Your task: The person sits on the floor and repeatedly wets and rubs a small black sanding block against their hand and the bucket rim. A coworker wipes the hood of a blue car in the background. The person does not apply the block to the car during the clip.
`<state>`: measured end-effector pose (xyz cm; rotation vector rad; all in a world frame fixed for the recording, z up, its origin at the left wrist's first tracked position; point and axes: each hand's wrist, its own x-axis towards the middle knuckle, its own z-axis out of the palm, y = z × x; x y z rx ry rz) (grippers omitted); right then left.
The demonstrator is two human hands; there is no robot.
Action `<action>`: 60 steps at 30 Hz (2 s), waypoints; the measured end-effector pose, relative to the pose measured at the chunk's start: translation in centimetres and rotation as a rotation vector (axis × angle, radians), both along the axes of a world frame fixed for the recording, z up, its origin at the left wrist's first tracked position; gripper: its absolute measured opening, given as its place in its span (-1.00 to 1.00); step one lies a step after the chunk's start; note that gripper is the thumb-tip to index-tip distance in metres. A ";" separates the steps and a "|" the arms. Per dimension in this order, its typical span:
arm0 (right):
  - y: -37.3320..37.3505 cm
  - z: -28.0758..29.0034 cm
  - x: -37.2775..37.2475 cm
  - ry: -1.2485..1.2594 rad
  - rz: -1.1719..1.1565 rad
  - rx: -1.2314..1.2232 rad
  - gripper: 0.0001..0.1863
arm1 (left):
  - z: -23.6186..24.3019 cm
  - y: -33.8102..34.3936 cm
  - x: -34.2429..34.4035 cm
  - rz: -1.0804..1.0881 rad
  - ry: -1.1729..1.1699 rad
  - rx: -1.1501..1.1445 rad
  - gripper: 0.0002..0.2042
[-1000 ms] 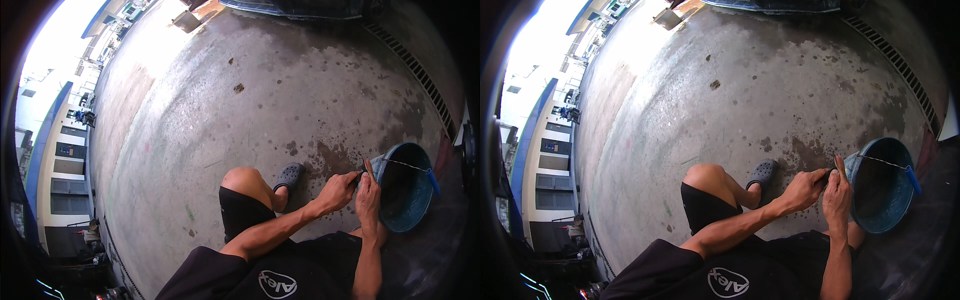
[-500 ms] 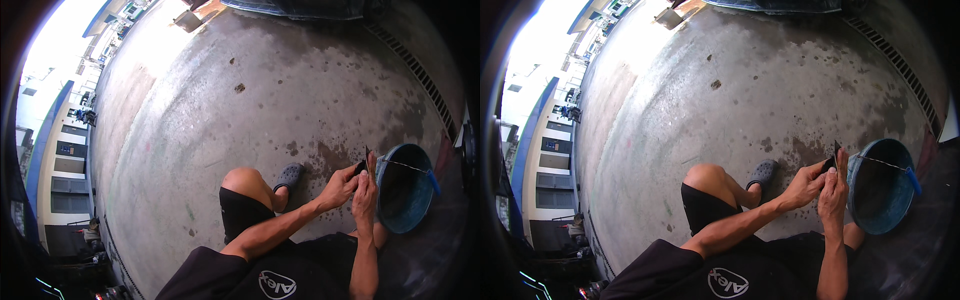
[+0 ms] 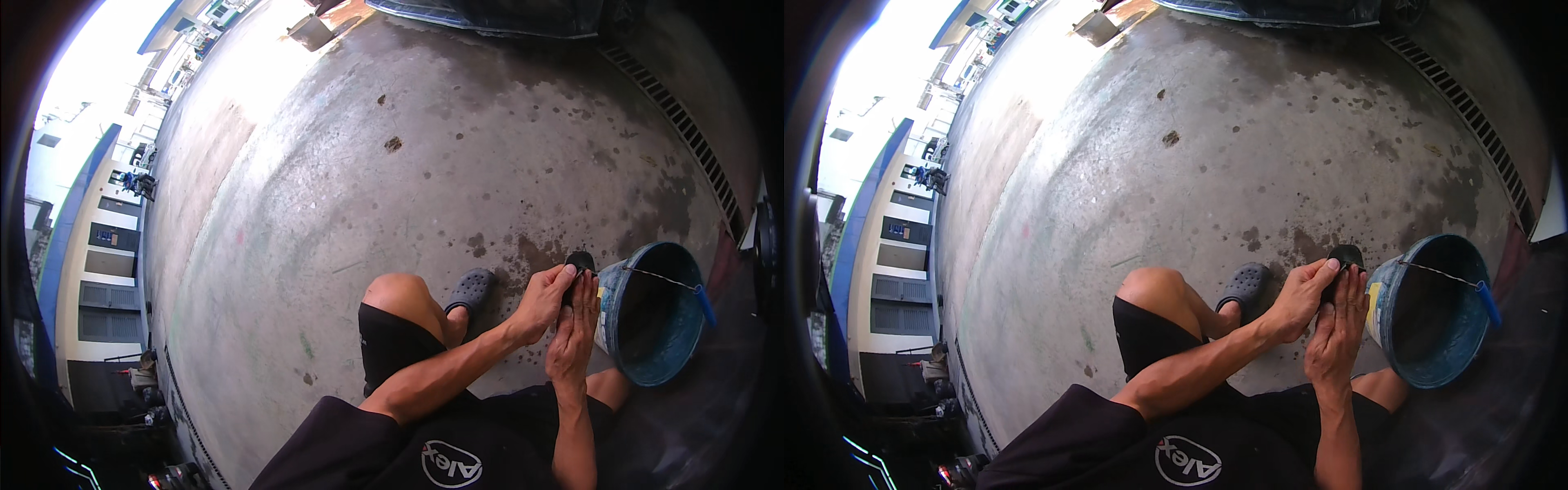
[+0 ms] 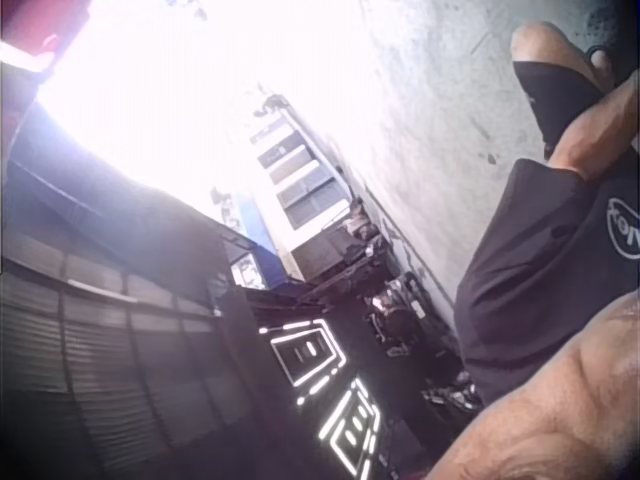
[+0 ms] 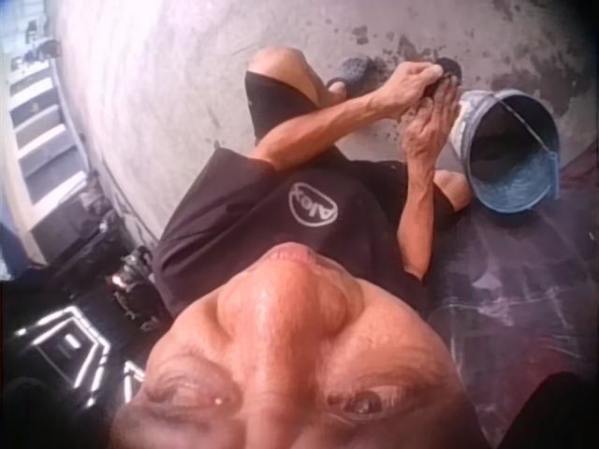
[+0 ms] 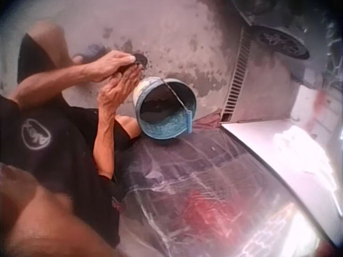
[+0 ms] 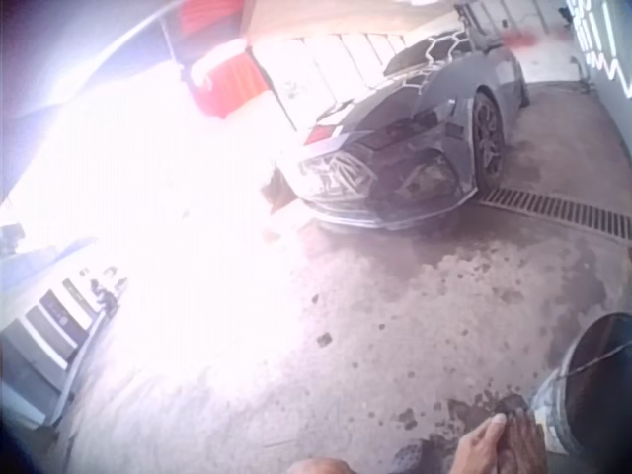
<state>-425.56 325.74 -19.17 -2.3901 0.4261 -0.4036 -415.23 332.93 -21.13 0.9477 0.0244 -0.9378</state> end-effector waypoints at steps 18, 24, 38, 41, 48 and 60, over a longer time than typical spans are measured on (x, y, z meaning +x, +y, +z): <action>0.8 1.1 1.5 -0.137 -0.184 0.278 -0.36 | 1.9 -1.1 -0.5 0.228 0.200 -0.226 -0.77; 2.6 -0.2 0.3 -0.112 -0.115 0.148 -0.35 | 1.4 -1.5 1.1 0.205 0.082 -0.230 -0.74; -0.3 2.2 1.7 -0.183 -0.142 0.316 -0.36 | 2.9 -2.4 0.7 0.235 0.072 -0.181 -0.67; 1.9 0.1 0.4 -0.130 -0.138 0.182 -0.37 | 1.7 -1.3 0.2 0.267 0.098 -0.119 -0.70; 2.0 0.5 0.5 -0.302 -0.095 0.235 -0.34 | 5.0 -1.1 0.8 0.302 0.092 -0.045 -0.91; -4.6 3.7 1.6 -0.191 0.063 0.061 -0.47 | 2.9 1.0 -0.5 -0.110 -0.086 0.017 -0.73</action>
